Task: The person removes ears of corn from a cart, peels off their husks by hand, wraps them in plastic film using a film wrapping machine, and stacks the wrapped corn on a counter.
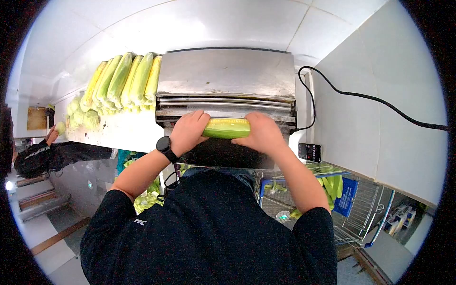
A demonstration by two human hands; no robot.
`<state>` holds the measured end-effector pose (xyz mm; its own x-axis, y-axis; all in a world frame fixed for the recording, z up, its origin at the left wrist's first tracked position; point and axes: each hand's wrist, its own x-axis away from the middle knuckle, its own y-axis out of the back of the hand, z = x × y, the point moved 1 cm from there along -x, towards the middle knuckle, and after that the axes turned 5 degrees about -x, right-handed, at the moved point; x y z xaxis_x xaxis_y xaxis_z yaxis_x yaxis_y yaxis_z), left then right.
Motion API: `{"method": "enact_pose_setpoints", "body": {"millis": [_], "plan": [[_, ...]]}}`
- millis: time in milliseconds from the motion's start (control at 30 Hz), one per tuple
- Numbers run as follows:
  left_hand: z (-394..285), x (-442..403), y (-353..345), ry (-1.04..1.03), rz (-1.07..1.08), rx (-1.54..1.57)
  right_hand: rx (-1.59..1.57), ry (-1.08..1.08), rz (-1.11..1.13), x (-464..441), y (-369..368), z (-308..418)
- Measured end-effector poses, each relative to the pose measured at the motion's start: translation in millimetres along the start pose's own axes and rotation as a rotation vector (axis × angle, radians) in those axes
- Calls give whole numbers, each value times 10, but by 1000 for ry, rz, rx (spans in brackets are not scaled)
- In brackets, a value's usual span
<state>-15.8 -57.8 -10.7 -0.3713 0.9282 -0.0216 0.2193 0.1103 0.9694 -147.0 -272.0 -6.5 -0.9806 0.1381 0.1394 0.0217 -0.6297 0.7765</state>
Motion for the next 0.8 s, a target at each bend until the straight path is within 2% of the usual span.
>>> {"method": "enact_pose_setpoints", "body": {"millis": [567, 633, 700, 767, 800], "plan": [[-177, 231, -25, 25, 202, 55, -43, -75, 203, 214, -129, -4], [-151, 293, -106, 79, 282, 72, -40, -94, 199, 231, -183, 27], [-89, 357, -235, 40, 265, 78, -88, -159, 305, 255, -287, 8], [-88, 445, -352, -35, 390, 127, -71, -154, 285, 359, -510, -67], [-93, 473, -369, -63, 370, 101, -55, -138, 271, 386, -540, -44]]}}
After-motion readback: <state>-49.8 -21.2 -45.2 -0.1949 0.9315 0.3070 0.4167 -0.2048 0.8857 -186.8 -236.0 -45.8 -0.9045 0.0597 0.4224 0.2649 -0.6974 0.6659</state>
